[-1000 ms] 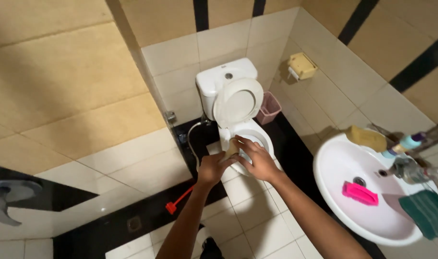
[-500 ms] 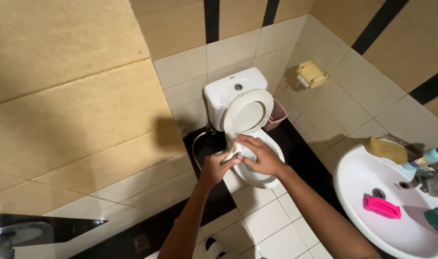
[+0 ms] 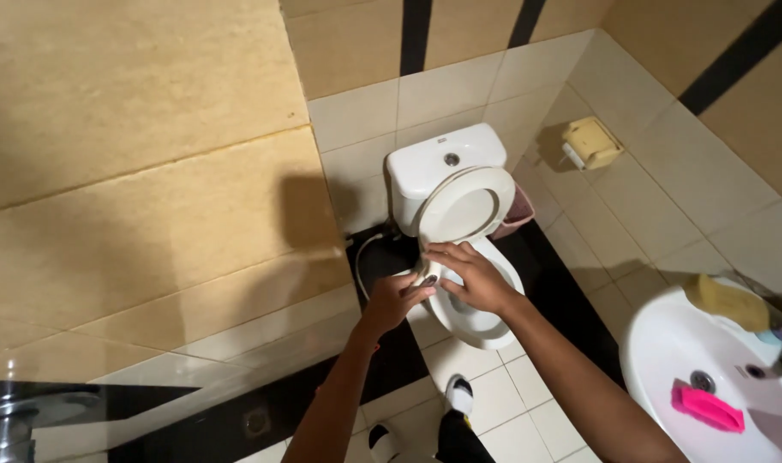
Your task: The person uses a handheld bidet sprayer to rinse the toilet bowl and surrounding floor area. They then pick up a bottle of cleaning liquid from the sink, apply it to the toilet bowl, and continue rinsing with the sprayer.
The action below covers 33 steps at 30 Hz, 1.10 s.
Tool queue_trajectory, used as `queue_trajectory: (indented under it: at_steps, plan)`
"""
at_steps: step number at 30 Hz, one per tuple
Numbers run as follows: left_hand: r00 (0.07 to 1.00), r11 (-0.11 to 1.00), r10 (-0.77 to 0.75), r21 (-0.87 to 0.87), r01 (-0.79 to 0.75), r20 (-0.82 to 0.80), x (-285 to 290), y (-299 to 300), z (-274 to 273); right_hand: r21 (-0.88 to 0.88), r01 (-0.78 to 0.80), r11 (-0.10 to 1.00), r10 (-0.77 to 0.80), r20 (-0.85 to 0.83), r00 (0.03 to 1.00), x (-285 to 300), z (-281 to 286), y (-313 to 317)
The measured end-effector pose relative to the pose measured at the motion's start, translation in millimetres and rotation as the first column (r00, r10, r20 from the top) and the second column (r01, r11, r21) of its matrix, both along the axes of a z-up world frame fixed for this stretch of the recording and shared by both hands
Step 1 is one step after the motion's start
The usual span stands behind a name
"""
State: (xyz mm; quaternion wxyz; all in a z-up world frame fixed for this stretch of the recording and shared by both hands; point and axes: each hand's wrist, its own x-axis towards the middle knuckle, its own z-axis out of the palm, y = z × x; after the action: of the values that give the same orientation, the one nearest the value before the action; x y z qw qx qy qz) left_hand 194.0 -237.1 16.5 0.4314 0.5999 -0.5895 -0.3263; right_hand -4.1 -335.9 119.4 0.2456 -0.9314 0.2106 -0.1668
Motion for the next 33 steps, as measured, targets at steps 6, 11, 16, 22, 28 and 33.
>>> queue_trajectory:
  at_steps: [6,11,16,22,28,33]
  plan:
    - [0.995,0.994,0.102,0.043,-0.102,-0.009,8.0,-13.5,6.2,-0.022,-0.127,0.992,0.124,-0.089,0.988,22.8,9.3,-38.4]
    - [0.963,0.972,0.203,0.158,-0.175,-0.178,13.5,-35.1,0.9,-0.064,-0.277,0.959,0.277,-0.015,0.961,42.9,-18.7,-97.0]
    - [0.949,0.957,0.276,-0.047,-0.286,-0.156,14.6,-55.1,-27.2,-0.038,-0.322,0.946,0.319,-0.069,0.945,65.4,-37.7,-136.8]
    - [0.856,0.825,0.515,-0.245,-0.509,-0.045,4.4,-64.0,1.2,-0.075,-0.335,0.939,0.339,0.048,0.940,102.7,-62.1,-165.8]
    - [0.837,0.835,0.541,-0.178,-0.521,0.085,13.5,-60.2,13.1,-0.157,-0.374,0.914,0.391,0.094,0.916,140.6,-79.8,-171.5]
    - [0.807,0.811,0.585,-0.089,-0.579,0.080,25.7,-63.2,-1.3,-0.263,-0.403,0.877,0.441,0.101,0.892,161.6,-65.5,-157.8]
